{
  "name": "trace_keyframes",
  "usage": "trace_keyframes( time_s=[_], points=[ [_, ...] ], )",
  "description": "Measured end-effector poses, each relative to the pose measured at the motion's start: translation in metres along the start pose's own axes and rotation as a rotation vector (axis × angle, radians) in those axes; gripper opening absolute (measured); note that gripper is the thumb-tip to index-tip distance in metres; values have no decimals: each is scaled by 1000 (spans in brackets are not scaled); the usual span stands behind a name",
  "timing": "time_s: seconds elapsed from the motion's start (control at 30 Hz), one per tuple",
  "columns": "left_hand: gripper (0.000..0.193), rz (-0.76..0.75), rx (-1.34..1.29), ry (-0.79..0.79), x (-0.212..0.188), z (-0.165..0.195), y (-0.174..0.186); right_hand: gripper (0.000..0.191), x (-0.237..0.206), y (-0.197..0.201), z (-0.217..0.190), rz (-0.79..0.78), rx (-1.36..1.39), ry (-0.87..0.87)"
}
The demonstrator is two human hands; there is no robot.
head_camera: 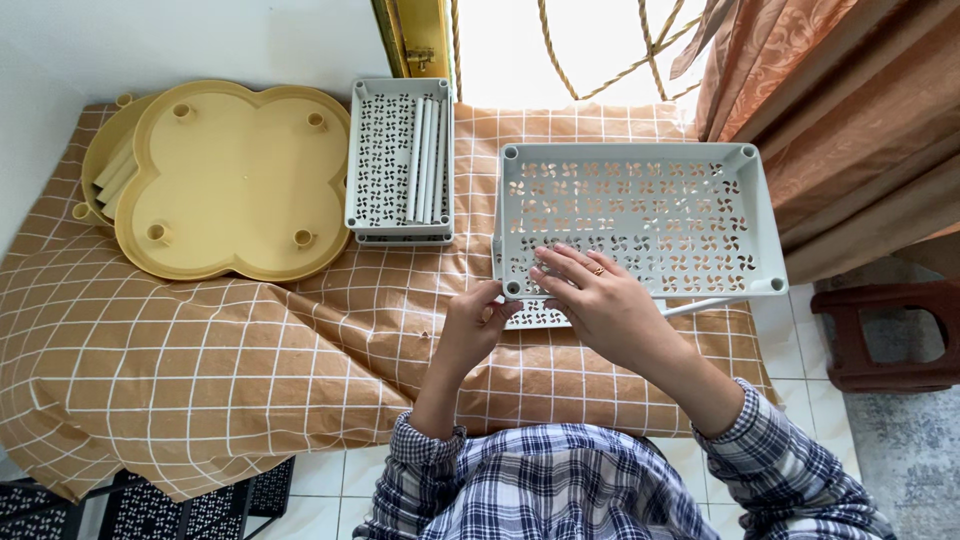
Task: The person carries a black tiered plastic storage cart, then works on a bed where they separate its trays and set them aside. They assemble a white tiered cart by inserting plastic tubes into the corner sockets of perforated trays and fitting the trays together, lifting the partially built cart at the end.
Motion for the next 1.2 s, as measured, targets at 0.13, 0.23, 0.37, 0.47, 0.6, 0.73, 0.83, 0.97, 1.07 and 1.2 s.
trace_keyframes(
  time_s=[0.13,0.23,0.37,0.47,0.6,0.73,0.83,0.97,1.07,1.2],
  points=[
    [49,-132,-315,26,1,0,-1,43,8,11,1,-57,43,35],
    [70,-211,-490,76,8,-8,-7,45,28,23,11,-183,151,-7],
    [70,-228,-618,136,18,-29,-26,46,61,29,31,-493,244,-313],
    [64,-136,-672,96,19,-40,-38,52,79,27,35,-628,208,-398],
    [50,-30,-817,195,17,-42,-48,56,89,20,37,-769,206,-455],
    [46,3,-865,137,19,-35,-50,52,94,13,40,-770,248,-475],
    [44,18,-893,110,19,-31,-49,48,95,7,41,-797,245,-511],
    [43,29,-920,77,20,-31,-51,47,98,2,39,-826,203,-505],
    [39,48,-902,181,22,-37,-53,45,98,4,37,-784,204,-476],
    [41,-39,-756,124,22,-36,-46,36,86,16,30,-599,227,-394]
  ],
)
Point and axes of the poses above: each hand's wrist, its own x-axis towards the middle knuckle, its own y-axis out of the back of the hand, z = x × y, the point moved 3 cm from there along x, towards the middle knuckle, and after that the axes turned 5 degrees about y, right-handed, at the moved point
